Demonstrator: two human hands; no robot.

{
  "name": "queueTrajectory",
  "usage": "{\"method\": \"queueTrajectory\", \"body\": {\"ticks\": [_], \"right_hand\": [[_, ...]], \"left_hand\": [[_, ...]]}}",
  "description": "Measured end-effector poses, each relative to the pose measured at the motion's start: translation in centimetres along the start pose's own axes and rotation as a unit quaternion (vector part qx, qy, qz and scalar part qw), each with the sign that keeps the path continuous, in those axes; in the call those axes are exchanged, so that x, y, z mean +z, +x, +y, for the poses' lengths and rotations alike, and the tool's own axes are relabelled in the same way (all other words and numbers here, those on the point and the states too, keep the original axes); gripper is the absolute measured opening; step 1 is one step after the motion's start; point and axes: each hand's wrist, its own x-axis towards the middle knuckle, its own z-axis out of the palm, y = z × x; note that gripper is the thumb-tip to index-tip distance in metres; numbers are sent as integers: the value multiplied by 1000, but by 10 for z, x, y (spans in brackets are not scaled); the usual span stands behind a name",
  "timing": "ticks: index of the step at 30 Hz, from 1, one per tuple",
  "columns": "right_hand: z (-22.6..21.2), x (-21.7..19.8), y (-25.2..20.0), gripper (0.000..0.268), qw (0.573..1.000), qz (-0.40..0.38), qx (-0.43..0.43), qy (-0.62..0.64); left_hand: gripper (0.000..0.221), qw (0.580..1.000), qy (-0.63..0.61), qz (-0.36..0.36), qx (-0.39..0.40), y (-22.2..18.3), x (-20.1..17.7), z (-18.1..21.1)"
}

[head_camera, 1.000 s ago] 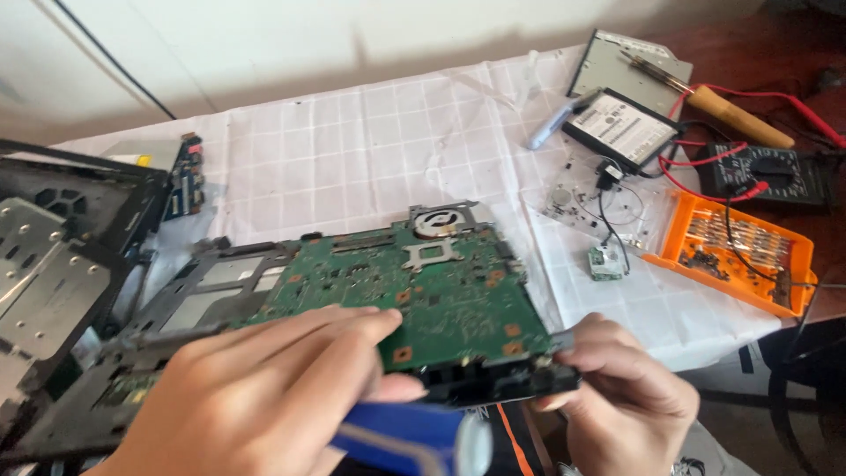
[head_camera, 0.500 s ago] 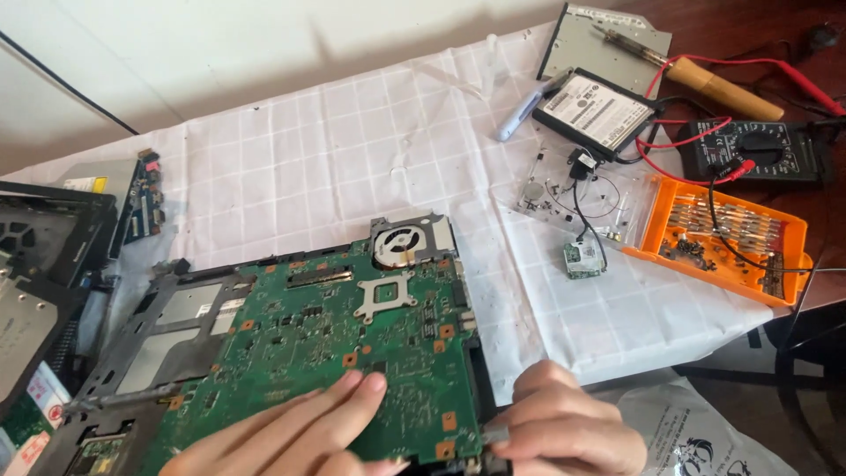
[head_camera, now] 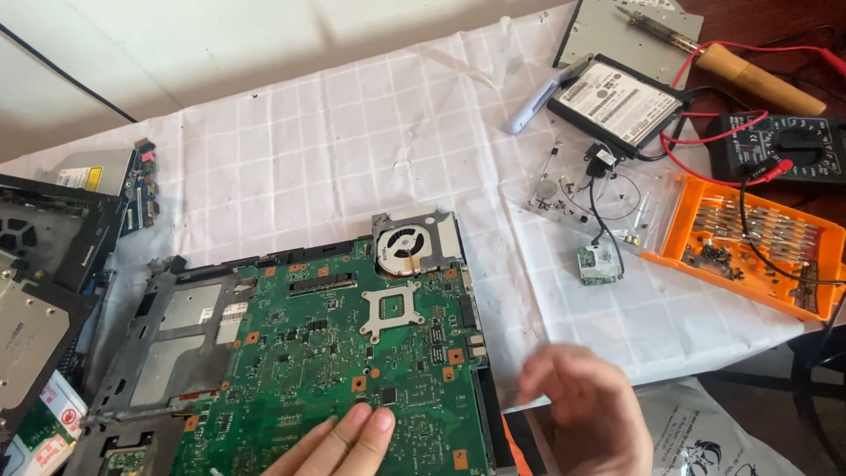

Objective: Disassembling a laptop by removing screws from the motherboard and lifting the board for inspection.

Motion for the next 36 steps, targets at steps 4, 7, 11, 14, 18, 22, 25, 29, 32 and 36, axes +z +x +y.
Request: {"method": "queueTrajectory", "body": {"ticks": [4, 7, 11, 14, 18, 22, 25, 29, 32, 36], "right_hand": [[-6, -2, 39, 47, 955, 103, 279, -6], [-34, 22, 70, 62, 965, 8, 258, -44], [-44, 42, 94, 53, 919, 77, 313, -229], [-41, 40, 93, 46, 916, 80, 314, -235], [-40, 46, 96, 63, 888, 82, 329, -311], [-41, 54, 102, 62, 816, 36, 307, -488], [-42, 67, 117, 83, 745, 53, 391, -538], [-32, 60, 120, 93, 737, 22, 357, -574], [-31, 61, 124, 94, 733, 18, 371, -571], [-36, 73, 125, 90, 762, 56, 384, -518]], "left_hand": [[72, 997, 38, 60, -9, 2, 12, 10], [64, 990, 64, 121, -31, 11, 11, 29], [65, 993, 73, 94, -11, 18, 17, 42], [62, 987, 84, 84, 104, 21, 25, 45], [68, 963, 162, 108, 185, 25, 44, 37], [70, 926, 245, 134, 255, 31, 44, 32], [71, 941, 192, 124, 251, 35, 35, 33], [64, 956, 122, 124, 236, 37, 33, 36], [67, 955, 115, 122, 246, 36, 37, 34], [62, 942, 144, 142, 268, 38, 39, 34]]}}
